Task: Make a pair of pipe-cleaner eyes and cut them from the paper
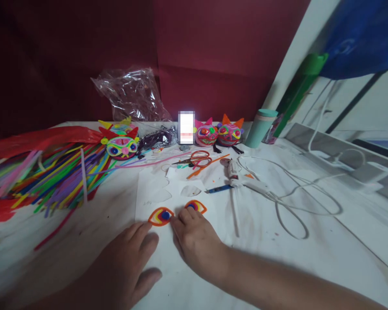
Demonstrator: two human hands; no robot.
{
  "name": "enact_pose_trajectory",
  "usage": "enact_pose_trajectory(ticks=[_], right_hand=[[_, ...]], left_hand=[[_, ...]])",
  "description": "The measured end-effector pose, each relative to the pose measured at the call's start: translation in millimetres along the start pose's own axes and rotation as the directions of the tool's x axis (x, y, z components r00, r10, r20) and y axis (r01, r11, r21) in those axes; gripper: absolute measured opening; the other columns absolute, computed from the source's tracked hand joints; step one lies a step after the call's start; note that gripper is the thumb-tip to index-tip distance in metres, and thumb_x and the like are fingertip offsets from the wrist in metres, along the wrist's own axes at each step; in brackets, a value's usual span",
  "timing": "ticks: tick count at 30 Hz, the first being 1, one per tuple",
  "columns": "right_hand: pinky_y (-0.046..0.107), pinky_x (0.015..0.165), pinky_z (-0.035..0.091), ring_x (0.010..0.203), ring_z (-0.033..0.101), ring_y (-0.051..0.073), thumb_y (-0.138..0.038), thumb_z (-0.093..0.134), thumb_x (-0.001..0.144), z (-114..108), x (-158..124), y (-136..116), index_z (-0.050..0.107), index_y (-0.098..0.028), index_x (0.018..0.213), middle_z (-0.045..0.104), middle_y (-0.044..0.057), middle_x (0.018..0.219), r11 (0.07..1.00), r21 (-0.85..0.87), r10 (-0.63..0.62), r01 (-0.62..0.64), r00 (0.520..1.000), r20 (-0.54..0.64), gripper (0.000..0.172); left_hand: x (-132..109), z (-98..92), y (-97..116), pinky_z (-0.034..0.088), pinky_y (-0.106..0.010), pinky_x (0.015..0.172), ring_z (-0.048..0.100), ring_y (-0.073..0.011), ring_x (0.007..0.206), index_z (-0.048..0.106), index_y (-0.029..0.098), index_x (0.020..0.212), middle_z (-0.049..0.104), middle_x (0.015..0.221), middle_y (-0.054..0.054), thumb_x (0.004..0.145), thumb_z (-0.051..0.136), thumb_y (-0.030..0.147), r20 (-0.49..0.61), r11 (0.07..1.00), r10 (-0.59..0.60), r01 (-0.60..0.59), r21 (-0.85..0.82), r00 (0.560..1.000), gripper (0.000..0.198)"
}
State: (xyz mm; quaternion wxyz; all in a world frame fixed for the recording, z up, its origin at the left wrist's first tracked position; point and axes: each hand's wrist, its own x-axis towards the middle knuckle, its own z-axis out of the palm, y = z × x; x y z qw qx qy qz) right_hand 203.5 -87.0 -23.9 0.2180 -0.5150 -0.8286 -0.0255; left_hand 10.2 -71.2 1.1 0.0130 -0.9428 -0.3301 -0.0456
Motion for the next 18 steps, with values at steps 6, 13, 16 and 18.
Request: enact_pose_trajectory(ticks=[6, 13, 16, 18], right_hand=[[0.037, 0.070, 0.050, 0.079, 0.049, 0.022, -0.011, 0.046, 0.088, 0, 0, 0, 0.063, -0.011, 0.101, 0.056, 0.011, 0.083, 1.000, -0.004, -0.013, 0.013, 1.000, -0.012, 0.022], [0.036, 0.069, 0.048, 0.079, 0.050, 0.022, -0.012, 0.046, 0.088, -1, 1, 0, 0.063, -0.011, 0.099, 0.056, 0.011, 0.084, 1.000, -0.001, -0.009, 0.009, 1.000, -0.009, 0.020], [0.036, 0.070, 0.048, 0.079, 0.050, 0.022, -0.011, 0.047, 0.087, -1, 1, -2, 0.063, -0.011, 0.098, 0.055, 0.011, 0.084, 1.000, 0.002, 0.001, -0.001, 1.000, 0.006, 0.019], [0.036, 0.070, 0.048, 0.080, 0.051, 0.022, -0.010, 0.049, 0.085, -1, 1, -1, 0.062, -0.012, 0.096, 0.056, 0.010, 0.084, 0.999, 0.038, 0.014, -0.014, 1.000, 0.007, 0.017]], left_hand=[[-7, 15.8, -3, 0.049, -0.047, 0.089, 0.056, -0.0344, 0.108, 0.062, 0.011, 0.107, 0.061, 0.119, -0.021, 0.077, 0.062, 0.041, -0.115, 0.989, 0.091, -0.076, 0.131, 0.989, 0.042], [0, 2.8, -3, 0.050, -0.048, 0.086, 0.059, -0.0326, 0.101, 0.065, 0.014, 0.103, 0.064, 0.111, -0.019, 0.074, 0.065, 0.039, -0.030, 0.998, 0.056, -0.055, 0.039, 0.998, 0.038], [3, -3.0, -2, 0.049, -0.050, 0.085, 0.058, -0.0326, 0.099, 0.065, 0.014, 0.100, 0.064, 0.108, -0.018, 0.073, 0.066, 0.038, 0.005, 0.999, 0.036, -0.036, 0.008, 0.999, 0.036], [4, -4.4, -1, 0.049, -0.050, 0.086, 0.057, -0.0332, 0.100, 0.065, 0.014, 0.101, 0.064, 0.109, -0.018, 0.073, 0.066, 0.038, 0.018, 0.999, 0.030, -0.030, 0.013, 0.999, 0.037]])
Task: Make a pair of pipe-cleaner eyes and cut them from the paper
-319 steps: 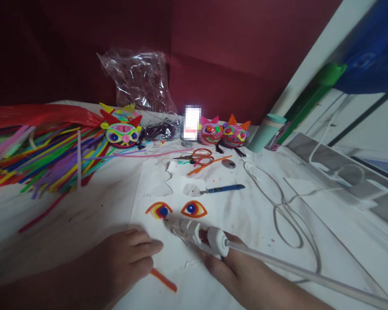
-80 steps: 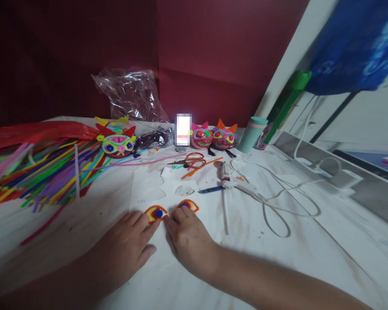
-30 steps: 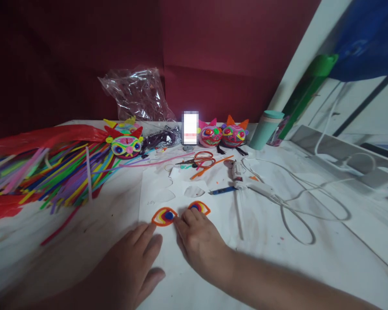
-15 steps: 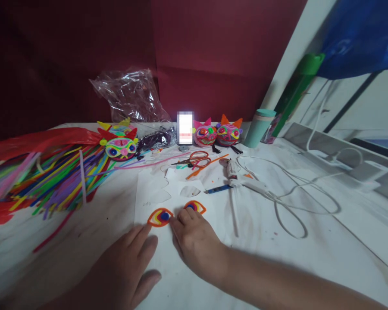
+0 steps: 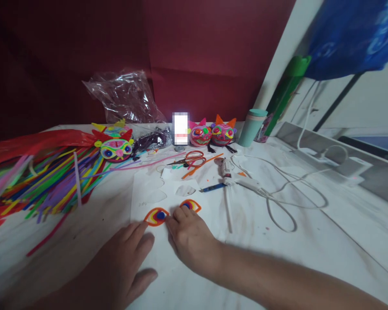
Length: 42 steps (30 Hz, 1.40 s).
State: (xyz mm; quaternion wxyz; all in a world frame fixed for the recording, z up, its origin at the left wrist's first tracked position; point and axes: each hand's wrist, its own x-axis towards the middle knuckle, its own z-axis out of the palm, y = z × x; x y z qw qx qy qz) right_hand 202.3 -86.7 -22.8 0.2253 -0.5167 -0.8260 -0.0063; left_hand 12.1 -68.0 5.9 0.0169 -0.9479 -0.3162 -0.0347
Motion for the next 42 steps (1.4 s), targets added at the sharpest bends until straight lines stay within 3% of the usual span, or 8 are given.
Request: enact_pose_trajectory(ticks=[5, 11, 15, 25, 28, 32, 37, 42], right_hand=[[0.028, 0.064, 0.047, 0.070, 0.054, 0.015, -0.013, 0.043, 0.085, -20, 6, 19, 0.058, -0.017, 0.088, 0.059, 0.004, 0.077, 0.881, 0.444, 0.228, -0.166, 0.969, -0.090, 0.015], [0.026, 0.062, 0.043, 0.065, 0.051, 0.012, -0.026, 0.054, 0.076, -69, 20, 61, 0.055, -0.018, 0.084, 0.057, 0.000, 0.075, 0.648, 0.745, 0.585, -0.159, 0.731, -0.353, 0.011], [0.026, 0.061, 0.041, 0.064, 0.050, 0.012, -0.025, 0.057, 0.073, -75, 21, 74, 0.055, -0.018, 0.082, 0.056, 0.000, 0.074, 0.592, 0.796, 0.638, -0.127, 0.677, -0.366, 0.012], [0.027, 0.061, 0.044, 0.065, 0.054, 0.013, -0.028, 0.053, 0.079, -54, 13, 65, 0.059, -0.017, 0.085, 0.060, 0.001, 0.073, 0.675, 0.707, 0.538, -0.210, 0.796, -0.276, 0.014], [0.026, 0.061, 0.045, 0.064, 0.054, 0.013, -0.027, 0.051, 0.081, -56, 10, 56, 0.059, -0.017, 0.085, 0.060, 0.001, 0.071, 0.724, 0.649, 0.495, -0.233, 0.831, -0.254, 0.013], [0.024, 0.055, 0.044, 0.059, 0.054, 0.013, -0.025, 0.047, 0.084, -57, 7, 47, 0.060, -0.017, 0.086, 0.060, 0.000, 0.065, 0.762, 0.573, 0.431, -0.301, 0.897, -0.101, 0.015], [0.025, 0.063, 0.047, 0.071, 0.059, 0.015, -0.013, 0.047, 0.082, -49, 2, 38, 0.065, -0.016, 0.087, 0.065, 0.005, 0.078, 0.879, 0.446, 0.185, -0.170, 0.983, 0.010, 0.019], [0.027, 0.075, 0.049, 0.083, 0.059, 0.016, -0.009, 0.048, 0.083, -37, -1, 32, 0.066, -0.015, 0.088, 0.064, 0.009, 0.087, 0.908, 0.419, 0.038, -0.018, 0.999, -0.039, 0.020]], left_hand=[[-1, 0.8, 3, 0.048, -0.050, 0.087, 0.058, -0.0340, 0.101, 0.065, 0.014, 0.104, 0.065, 0.108, -0.018, 0.077, 0.063, 0.039, 0.040, 0.998, -0.017, 0.014, 0.054, 0.999, 0.037], [-4, 4.0, -5, 0.050, -0.045, 0.082, 0.061, -0.0313, 0.094, 0.066, 0.016, 0.098, 0.067, 0.104, -0.015, 0.077, 0.063, 0.039, -0.074, 0.993, 0.064, -0.056, 0.102, 0.995, 0.032], [-10, 11.3, -12, 0.051, -0.036, 0.082, 0.062, -0.0270, 0.094, 0.063, 0.014, 0.102, 0.068, 0.103, -0.013, 0.076, 0.066, 0.031, -0.208, 0.976, 0.181, -0.151, 0.156, 0.961, 0.031], [-13, 13.0, 1, 0.046, -0.039, 0.093, 0.057, -0.0287, 0.106, 0.060, 0.012, 0.108, 0.066, 0.111, -0.014, 0.077, 0.066, 0.032, -0.181, 0.949, 0.314, -0.304, 0.081, 0.932, 0.037], [-13, 12.1, 4, 0.046, -0.039, 0.091, 0.057, -0.0267, 0.105, 0.059, 0.015, 0.108, 0.066, 0.112, -0.012, 0.082, 0.057, 0.027, -0.168, 0.899, 0.436, -0.435, 0.043, 0.884, 0.029], [-17, 20.0, 5, 0.043, -0.038, 0.096, 0.055, -0.0237, 0.107, 0.062, 0.017, 0.098, 0.067, 0.111, -0.009, 0.083, 0.054, 0.018, -0.174, 0.874, 0.481, -0.485, 0.025, 0.859, 0.018], [-13, 20.6, -8, 0.047, -0.039, 0.090, 0.060, -0.0212, 0.088, 0.059, 0.020, 0.073, 0.066, 0.080, -0.005, 0.081, 0.060, 0.024, -0.364, 0.923, 0.311, -0.370, -0.105, 0.878, 0.009], [11, 11.8, -37, 0.050, -0.031, 0.072, 0.057, -0.0180, 0.082, 0.059, 0.018, 0.086, 0.062, 0.087, -0.006, 0.084, 0.048, 0.015, -0.428, 0.947, -0.012, -0.127, -0.296, 0.904, 0.011]])
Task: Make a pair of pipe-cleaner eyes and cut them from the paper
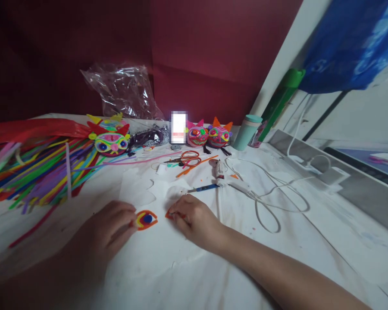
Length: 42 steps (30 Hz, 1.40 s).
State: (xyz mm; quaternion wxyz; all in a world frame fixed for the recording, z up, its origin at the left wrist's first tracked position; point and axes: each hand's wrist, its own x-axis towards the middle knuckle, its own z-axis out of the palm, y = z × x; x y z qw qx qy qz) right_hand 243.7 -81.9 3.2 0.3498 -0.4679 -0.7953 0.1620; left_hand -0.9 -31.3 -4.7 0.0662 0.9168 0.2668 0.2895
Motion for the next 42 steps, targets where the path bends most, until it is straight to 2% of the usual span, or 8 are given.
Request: enact_pose_trajectory(ticks=[2, 5, 11, 18, 22, 29, 36, 42], right_hand=[[0.026, 0.075, 0.049, 0.083, 0.059, 0.016, -0.009, 0.047, 0.083, 5, -2, -5, 0.066, -0.014, 0.084, 0.063, 0.009, 0.085, 0.996, -0.041, -0.075, 0.076, 0.996, 0.044, 0.019], [0.027, 0.071, 0.048, 0.079, 0.056, 0.018, -0.013, 0.046, 0.085, 14, -8, -19, 0.066, -0.014, 0.082, 0.061, 0.009, 0.080, 0.967, -0.174, -0.151, 0.185, 0.970, 0.191, 0.020], [0.028, 0.071, 0.048, 0.077, 0.054, 0.019, -0.017, 0.044, 0.089, 24, -12, -31, 0.065, -0.012, 0.087, 0.059, 0.009, 0.080, 0.910, -0.340, -0.123, 0.235, 0.939, 0.321, 0.022], [0.028, 0.076, 0.049, 0.081, 0.056, 0.020, -0.015, 0.046, 0.088, 24, -11, -30, 0.066, -0.011, 0.091, 0.062, 0.010, 0.082, 0.910, -0.344, -0.124, 0.233, 0.943, 0.310, 0.020], [0.032, 0.080, 0.051, 0.085, 0.058, 0.022, -0.016, 0.048, 0.086, 28, -15, -29, 0.066, -0.009, 0.095, 0.063, 0.012, 0.085, 0.924, -0.342, -0.092, 0.170, 0.968, 0.233, 0.022], [0.037, 0.082, 0.052, 0.090, 0.058, 0.025, -0.021, 0.050, 0.085, 34, -16, -26, 0.063, -0.007, 0.110, 0.062, 0.015, 0.095, 0.923, -0.381, 0.011, 0.059, 0.984, 0.181, 0.032], [0.039, 0.080, 0.051, 0.091, 0.055, 0.025, -0.024, 0.049, 0.086, 36, -15, -23, 0.056, -0.007, 0.122, 0.060, 0.015, 0.097, 0.915, -0.398, 0.021, 0.063, 0.979, 0.203, 0.041], [0.038, 0.078, 0.051, 0.089, 0.055, 0.025, -0.027, 0.050, 0.086, 36, -10, -25, 0.057, -0.009, 0.120, 0.060, 0.013, 0.096, 0.901, -0.430, 0.065, 0.050, 0.966, 0.249, 0.039]], left_hand=[[8, 3.2, -8, 0.050, -0.031, 0.073, 0.057, -0.0172, 0.082, 0.058, 0.019, 0.084, 0.061, 0.086, -0.005, 0.081, 0.052, 0.016, -0.039, 0.996, -0.057, 0.055, -0.065, 0.998, 0.007], [14, 12.8, -10, 0.049, -0.034, 0.078, 0.057, -0.0187, 0.087, 0.058, 0.019, 0.084, 0.062, 0.090, -0.006, 0.074, 0.058, 0.016, -0.044, 0.987, -0.106, 0.100, -0.124, 0.993, 0.010], [26, 26.5, 2, 0.046, -0.037, 0.078, 0.054, -0.0214, 0.086, 0.056, 0.018, 0.074, 0.060, 0.085, -0.005, 0.064, 0.060, 0.011, 0.108, 0.953, -0.272, 0.283, -0.107, 0.956, 0.012], [32, 32.5, 4, 0.043, -0.035, 0.072, 0.050, -0.0207, 0.081, 0.050, 0.019, 0.068, 0.055, 0.078, -0.004, 0.066, 0.057, 0.011, 0.102, 0.954, -0.294, 0.298, -0.032, 0.950, 0.010], [28, 34.4, 5, 0.043, -0.037, 0.072, 0.049, -0.0213, 0.080, 0.048, 0.019, 0.070, 0.054, 0.081, -0.005, 0.066, 0.059, 0.016, 0.066, 0.967, -0.255, 0.256, -0.006, 0.965, 0.013], [26, 33.7, 7, 0.043, -0.037, 0.075, 0.049, -0.0220, 0.083, 0.047, 0.019, 0.071, 0.054, 0.082, -0.005, 0.066, 0.056, 0.011, 0.091, 0.971, -0.240, 0.241, 0.006, 0.966, 0.012], [26, 32.7, 11, 0.043, -0.038, 0.076, 0.049, -0.0220, 0.083, 0.047, 0.020, 0.071, 0.053, 0.082, -0.005, 0.067, 0.050, 0.008, 0.107, 0.968, -0.249, 0.247, 0.037, 0.962, 0.013], [27, 32.3, 14, 0.044, -0.039, 0.077, 0.049, -0.0237, 0.085, 0.049, 0.019, 0.073, 0.055, 0.084, -0.007, 0.068, 0.049, 0.008, 0.137, 0.964, -0.262, 0.252, 0.088, 0.955, 0.013]])
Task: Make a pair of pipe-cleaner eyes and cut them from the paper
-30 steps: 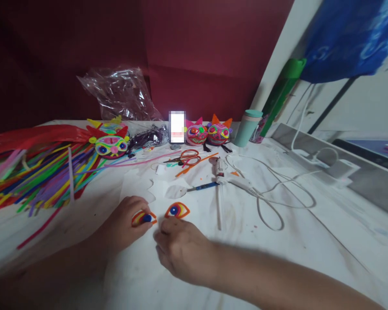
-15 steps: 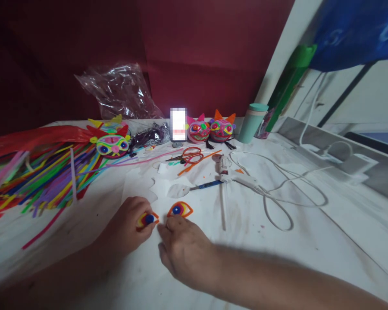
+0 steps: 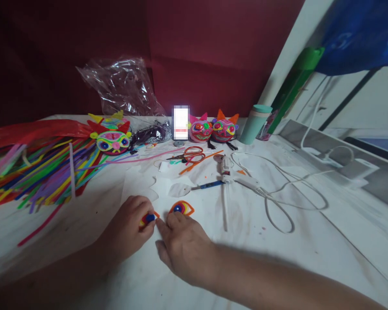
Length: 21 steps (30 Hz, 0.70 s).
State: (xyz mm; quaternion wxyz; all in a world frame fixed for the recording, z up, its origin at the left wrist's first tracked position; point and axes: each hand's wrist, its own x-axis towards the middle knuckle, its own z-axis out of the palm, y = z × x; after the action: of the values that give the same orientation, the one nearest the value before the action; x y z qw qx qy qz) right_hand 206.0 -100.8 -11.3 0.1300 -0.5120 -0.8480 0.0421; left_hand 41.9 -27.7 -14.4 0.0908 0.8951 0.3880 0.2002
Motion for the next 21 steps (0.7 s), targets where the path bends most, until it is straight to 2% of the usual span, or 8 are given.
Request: enact_pose_trajectory(ticks=[4, 10, 21], right_hand=[[0.038, 0.075, 0.050, 0.085, 0.054, 0.024, -0.027, 0.048, 0.087, -2.3, 1.5, -2.0, 0.058, -0.008, 0.117, 0.059, 0.013, 0.092, 1.000, 0.005, 0.003, -0.003, 1.000, 0.011, 0.037], [0.034, 0.072, 0.047, 0.081, 0.052, 0.021, -0.025, 0.047, 0.087, -4.7, 3.8, -0.3, 0.059, -0.011, 0.111, 0.058, 0.009, 0.088, 1.000, 0.024, 0.013, -0.014, 1.000, 0.025, 0.031], [0.042, 0.078, 0.040, 0.085, 0.044, 0.025, -0.022, 0.047, 0.087, -0.7, 5.1, 1.4, 0.063, -0.011, 0.108, 0.053, 0.011, 0.086, 0.999, -0.035, -0.038, 0.035, 0.996, -0.080, 0.029]], left_hand=[[0.2, -1.1, -0.4, 0.043, -0.040, 0.080, 0.050, -0.0244, 0.088, 0.055, 0.018, 0.083, 0.057, 0.088, -0.007, 0.070, 0.048, 0.009, 0.014, 1.000, 0.027, -0.027, -0.010, 1.000, 0.017], [0.1, -2.6, -1.4, 0.043, -0.039, 0.079, 0.050, -0.0239, 0.087, 0.058, 0.018, 0.080, 0.057, 0.086, -0.007, 0.069, 0.049, 0.008, 0.026, 0.998, 0.045, -0.044, -0.035, 0.999, 0.018], [-0.4, -4.5, -0.7, 0.043, -0.039, 0.078, 0.051, -0.0240, 0.087, 0.058, 0.019, 0.079, 0.057, 0.085, -0.007, 0.068, 0.049, 0.009, 0.034, 0.998, 0.060, -0.059, -0.028, 0.998, 0.017]])
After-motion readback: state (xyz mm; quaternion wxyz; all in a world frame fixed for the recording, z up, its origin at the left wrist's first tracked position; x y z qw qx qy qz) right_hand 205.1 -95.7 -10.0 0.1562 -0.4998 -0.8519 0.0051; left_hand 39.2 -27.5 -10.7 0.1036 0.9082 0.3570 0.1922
